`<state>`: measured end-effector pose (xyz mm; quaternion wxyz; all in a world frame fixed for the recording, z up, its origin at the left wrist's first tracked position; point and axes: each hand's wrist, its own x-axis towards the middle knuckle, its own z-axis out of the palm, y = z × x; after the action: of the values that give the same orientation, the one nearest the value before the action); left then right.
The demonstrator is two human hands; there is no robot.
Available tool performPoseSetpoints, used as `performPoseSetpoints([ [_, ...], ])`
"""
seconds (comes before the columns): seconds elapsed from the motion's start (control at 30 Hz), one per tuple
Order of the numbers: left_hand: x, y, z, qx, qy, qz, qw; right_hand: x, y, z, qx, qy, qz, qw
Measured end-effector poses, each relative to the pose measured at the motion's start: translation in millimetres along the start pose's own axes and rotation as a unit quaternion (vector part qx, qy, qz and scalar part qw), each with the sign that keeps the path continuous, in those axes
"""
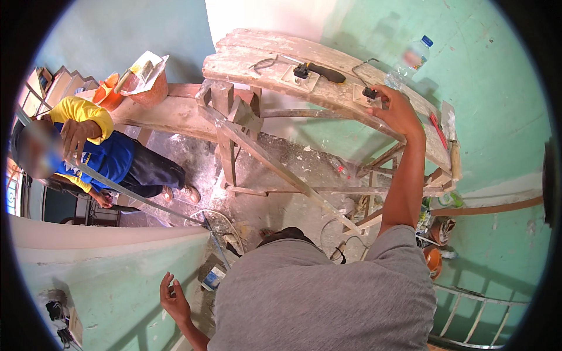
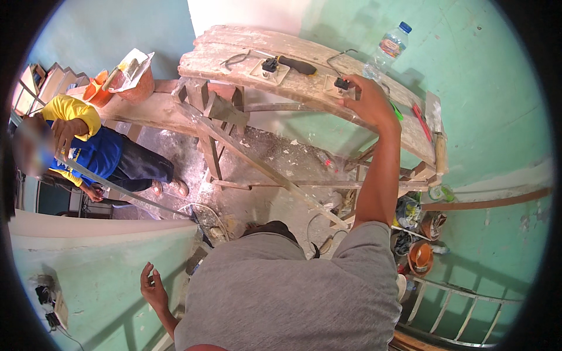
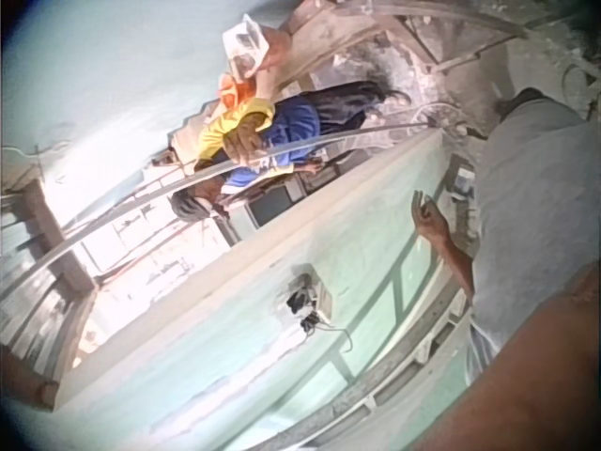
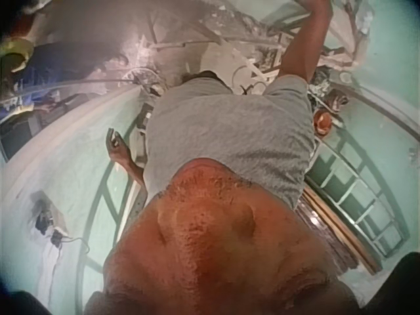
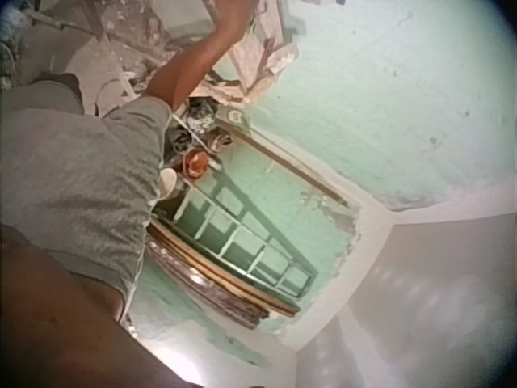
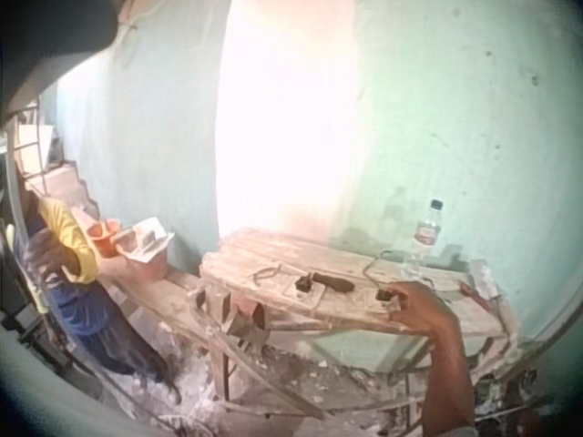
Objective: The person strips wire insulation with pliers, then uses a screwdriver to connect wires to a wall outlet and secures it into the wall box. A second person is visible in the background working on the wall.
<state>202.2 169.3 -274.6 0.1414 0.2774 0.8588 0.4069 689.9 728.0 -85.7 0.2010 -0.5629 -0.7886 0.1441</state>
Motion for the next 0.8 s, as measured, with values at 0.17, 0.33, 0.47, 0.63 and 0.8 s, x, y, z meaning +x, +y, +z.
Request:
performPoseSetpoints([
  [0.17, 0, 4, 8, 0.002, -0.005, -0.001, 1.000, -15, -5, -7, 0.093, 0.029, 0.013, 0.995],
  [0.33, 2, -2, 21, -0.003, -0.027, -0.002, 1.000, -26, -1, 17, 0.572, 0.020, -0.017, 0.820],
  [0.47, 5, 9, 30, -0.008, -0.040, -0.006, 0.999, -37, -29, 43, 0.721, -0.041, -0.064, 0.689],
  [0.63, 8, 40, 38, -0.024, -0.055, -0.013, 0.998, -37, -75, 96, 0.776, -0.177, -0.050, 0.603],
  [0.8, 29, 102, 47, -0.190, -0.064, 0.004, 0.980, -51, -143, 175, 0.760, -0.364, -0.020, 0.538],
])
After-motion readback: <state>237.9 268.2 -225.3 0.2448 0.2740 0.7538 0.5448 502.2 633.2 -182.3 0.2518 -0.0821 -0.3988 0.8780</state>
